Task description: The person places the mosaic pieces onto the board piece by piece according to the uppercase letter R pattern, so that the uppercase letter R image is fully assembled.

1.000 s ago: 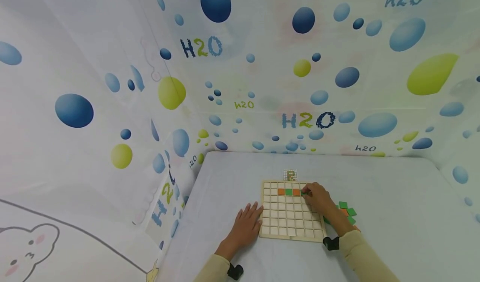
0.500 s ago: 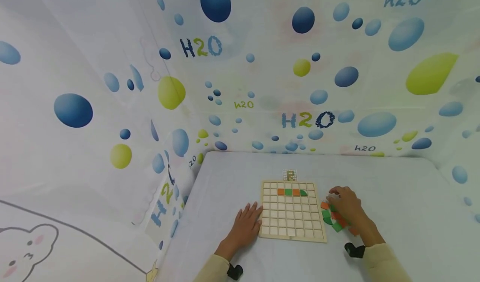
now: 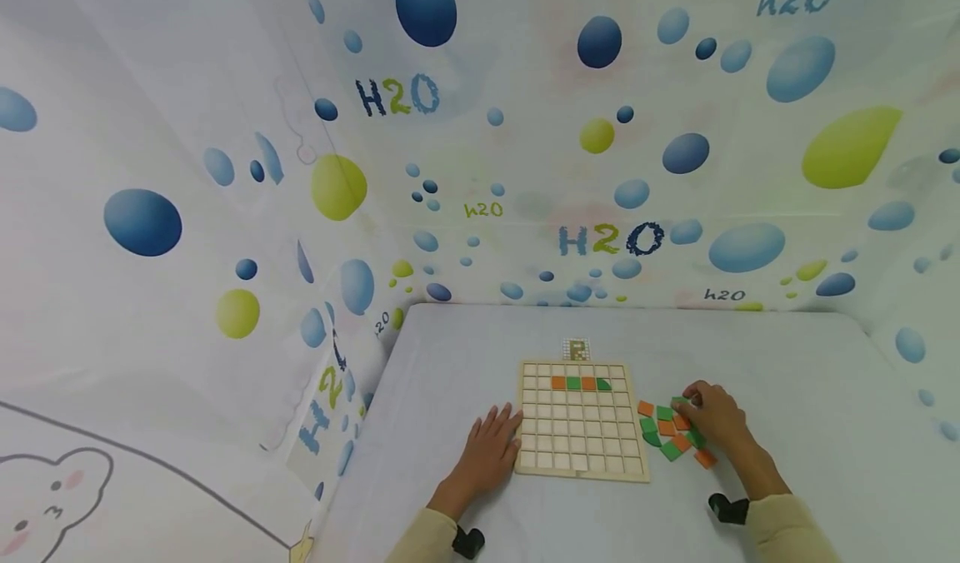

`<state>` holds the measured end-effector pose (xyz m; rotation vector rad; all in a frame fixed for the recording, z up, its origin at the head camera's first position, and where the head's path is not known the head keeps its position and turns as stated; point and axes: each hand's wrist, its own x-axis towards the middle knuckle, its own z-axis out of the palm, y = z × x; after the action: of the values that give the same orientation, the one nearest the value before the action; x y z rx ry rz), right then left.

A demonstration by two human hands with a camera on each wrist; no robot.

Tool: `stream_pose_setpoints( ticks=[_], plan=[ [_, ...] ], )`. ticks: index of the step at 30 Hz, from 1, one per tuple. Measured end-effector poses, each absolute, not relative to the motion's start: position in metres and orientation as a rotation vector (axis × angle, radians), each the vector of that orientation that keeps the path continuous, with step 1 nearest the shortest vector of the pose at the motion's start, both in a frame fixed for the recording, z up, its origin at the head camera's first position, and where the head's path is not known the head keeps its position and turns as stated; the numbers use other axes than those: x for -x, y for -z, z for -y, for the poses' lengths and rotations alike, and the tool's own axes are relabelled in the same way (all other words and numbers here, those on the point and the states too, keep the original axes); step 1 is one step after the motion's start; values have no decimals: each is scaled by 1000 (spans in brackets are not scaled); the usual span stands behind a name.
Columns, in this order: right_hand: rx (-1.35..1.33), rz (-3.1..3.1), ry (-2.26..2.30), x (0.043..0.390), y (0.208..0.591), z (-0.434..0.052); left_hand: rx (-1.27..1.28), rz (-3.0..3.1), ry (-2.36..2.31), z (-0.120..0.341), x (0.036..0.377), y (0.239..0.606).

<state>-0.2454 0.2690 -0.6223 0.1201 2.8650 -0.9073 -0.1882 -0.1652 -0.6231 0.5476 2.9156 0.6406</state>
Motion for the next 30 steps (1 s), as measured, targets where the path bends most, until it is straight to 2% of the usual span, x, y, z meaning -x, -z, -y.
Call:
stream_pose_setpoints(
  ticks=[9,30],
  plan=[
    [-22,-2873,1091,243,623,-257,-544,-2907,-655,164,187,618],
    [14,-2879,1095,248,625,-262,-531,-2911,-648,164,188,620]
  ],
)
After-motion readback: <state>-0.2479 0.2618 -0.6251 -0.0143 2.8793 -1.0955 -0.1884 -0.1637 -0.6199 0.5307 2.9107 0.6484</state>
